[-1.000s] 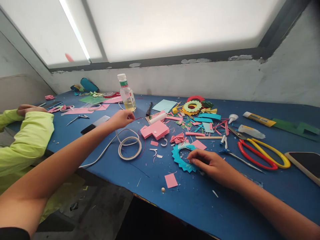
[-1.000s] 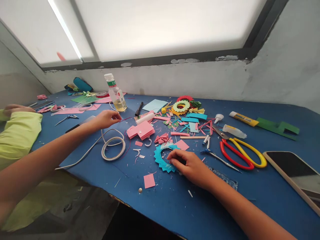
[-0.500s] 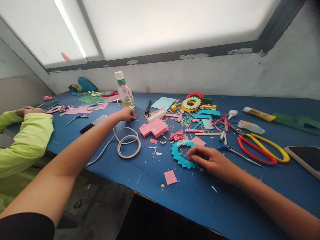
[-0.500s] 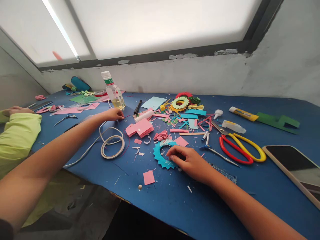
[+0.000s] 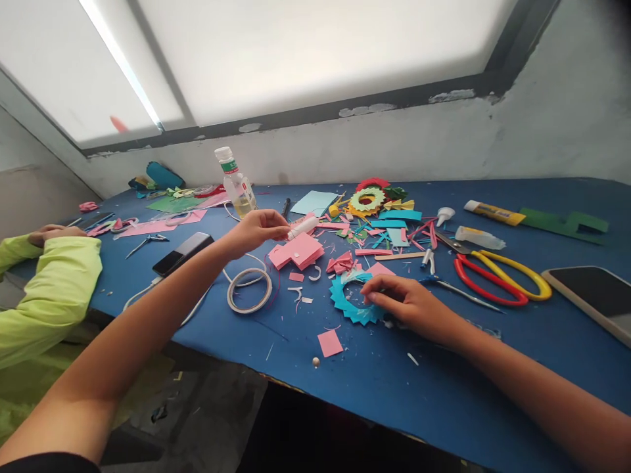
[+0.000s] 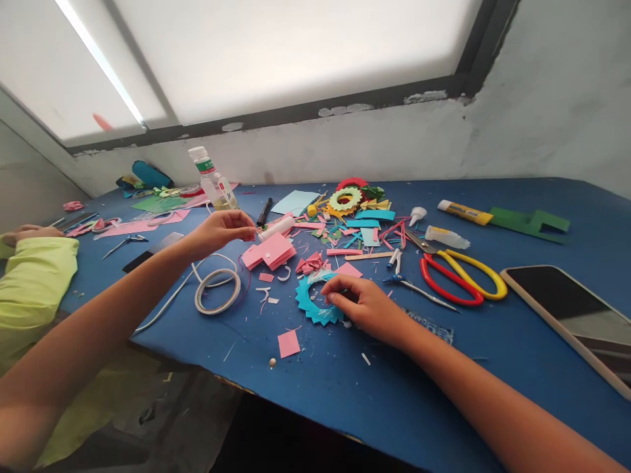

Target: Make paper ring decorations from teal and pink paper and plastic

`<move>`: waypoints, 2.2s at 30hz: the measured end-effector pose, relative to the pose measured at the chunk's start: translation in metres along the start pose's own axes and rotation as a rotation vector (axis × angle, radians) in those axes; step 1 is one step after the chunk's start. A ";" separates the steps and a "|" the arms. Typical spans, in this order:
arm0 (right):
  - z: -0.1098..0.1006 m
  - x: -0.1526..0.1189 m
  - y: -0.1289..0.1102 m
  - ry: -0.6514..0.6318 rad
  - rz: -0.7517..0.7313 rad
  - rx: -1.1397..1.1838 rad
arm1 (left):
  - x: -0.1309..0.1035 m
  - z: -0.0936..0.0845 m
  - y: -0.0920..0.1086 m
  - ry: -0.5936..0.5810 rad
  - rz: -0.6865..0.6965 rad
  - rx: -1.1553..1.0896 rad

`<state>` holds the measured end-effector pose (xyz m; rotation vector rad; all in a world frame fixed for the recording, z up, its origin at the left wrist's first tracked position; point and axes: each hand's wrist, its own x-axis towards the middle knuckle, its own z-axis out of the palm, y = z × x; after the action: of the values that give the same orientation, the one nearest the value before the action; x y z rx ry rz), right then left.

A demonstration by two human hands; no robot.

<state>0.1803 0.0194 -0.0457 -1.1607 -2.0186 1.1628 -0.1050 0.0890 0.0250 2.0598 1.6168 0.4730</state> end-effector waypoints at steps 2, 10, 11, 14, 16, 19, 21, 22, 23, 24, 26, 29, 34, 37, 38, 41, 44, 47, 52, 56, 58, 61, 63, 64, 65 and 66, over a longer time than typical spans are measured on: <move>0.000 -0.002 -0.005 0.039 -0.020 0.022 | -0.018 0.014 0.024 -0.022 0.068 -0.108; 0.010 -0.010 -0.020 -0.134 0.010 0.504 | -0.052 0.070 0.076 -0.210 0.214 -0.658; 0.011 -0.011 -0.019 -0.119 0.020 0.569 | -0.052 0.074 0.077 -0.217 0.228 -0.660; 0.011 -0.012 -0.015 -0.024 0.087 0.695 | -0.051 0.082 0.081 -0.199 0.231 -0.670; 0.010 -0.013 -0.015 0.021 0.135 0.746 | -0.050 0.087 0.083 -0.182 0.214 -0.692; 0.009 -0.014 -0.016 0.037 0.173 0.793 | -0.050 0.093 0.086 -0.176 0.176 -0.730; 0.009 -0.014 -0.017 0.049 0.168 0.778 | -0.052 0.097 0.087 -0.182 0.144 -0.750; 0.009 -0.014 -0.017 0.061 0.162 0.760 | -0.052 0.099 0.087 -0.187 0.128 -0.762; 0.009 -0.013 -0.017 0.083 0.154 0.741 | -0.053 0.101 0.087 -0.199 0.112 -0.777; 0.009 -0.013 -0.017 0.112 0.150 0.725 | -0.054 0.102 0.087 -0.213 0.096 -0.799; 0.008 -0.012 -0.018 0.185 0.149 0.705 | -0.054 0.105 0.085 -0.246 0.058 -0.847; 0.007 -0.010 -0.018 0.271 0.145 0.699 | -0.053 0.107 0.080 -0.293 0.001 -0.878; 0.004 -0.009 -0.016 0.327 0.138 0.710 | -0.051 0.108 0.075 -0.325 -0.013 -0.807; 0.002 -0.009 -0.016 0.357 0.129 0.686 | -0.051 0.107 0.075 -0.331 -0.033 -0.793; 0.002 -0.009 -0.016 0.362 0.128 0.679 | -0.051 0.107 0.075 -0.333 -0.039 -0.797; 0.000 -0.009 -0.017 0.372 0.139 0.675 | -0.050 0.107 0.074 -0.321 -0.034 -0.830; 0.000 -0.008 -0.019 0.394 0.168 0.709 | -0.049 0.107 0.071 -0.265 -0.022 -0.864; 0.000 -0.008 -0.020 0.414 0.185 0.753 | -0.049 0.106 0.069 -0.234 -0.027 -0.882; 0.000 -0.010 -0.018 0.408 0.175 0.788 | -0.050 0.104 0.071 -0.246 -0.029 -0.936; 0.001 -0.010 -0.018 0.367 0.169 0.817 | -0.052 0.102 0.073 -0.417 0.007 -1.032; 0.002 -0.010 -0.019 0.342 0.184 0.843 | -0.054 0.102 0.073 -0.528 0.043 -1.085; 0.004 -0.010 -0.019 0.303 0.190 0.871 | -0.056 0.102 0.073 -0.559 0.095 -1.172; 0.005 -0.011 -0.019 0.278 0.179 0.874 | -0.056 0.102 0.073 -0.502 0.099 -1.225; 0.006 -0.011 -0.019 0.267 0.173 0.871 | -0.056 0.101 0.073 -0.471 0.095 -1.251; 0.006 -0.012 -0.019 0.256 0.168 0.870 | -0.056 0.101 0.073 -0.448 0.088 -1.275; 0.005 -0.013 -0.020 0.249 0.165 0.871 | -0.055 0.100 0.073 -0.440 0.083 -1.296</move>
<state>0.1741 0.0012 -0.0315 -0.9405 -1.0331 1.6370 -0.0056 0.0059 -0.0157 1.0873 0.6047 0.7510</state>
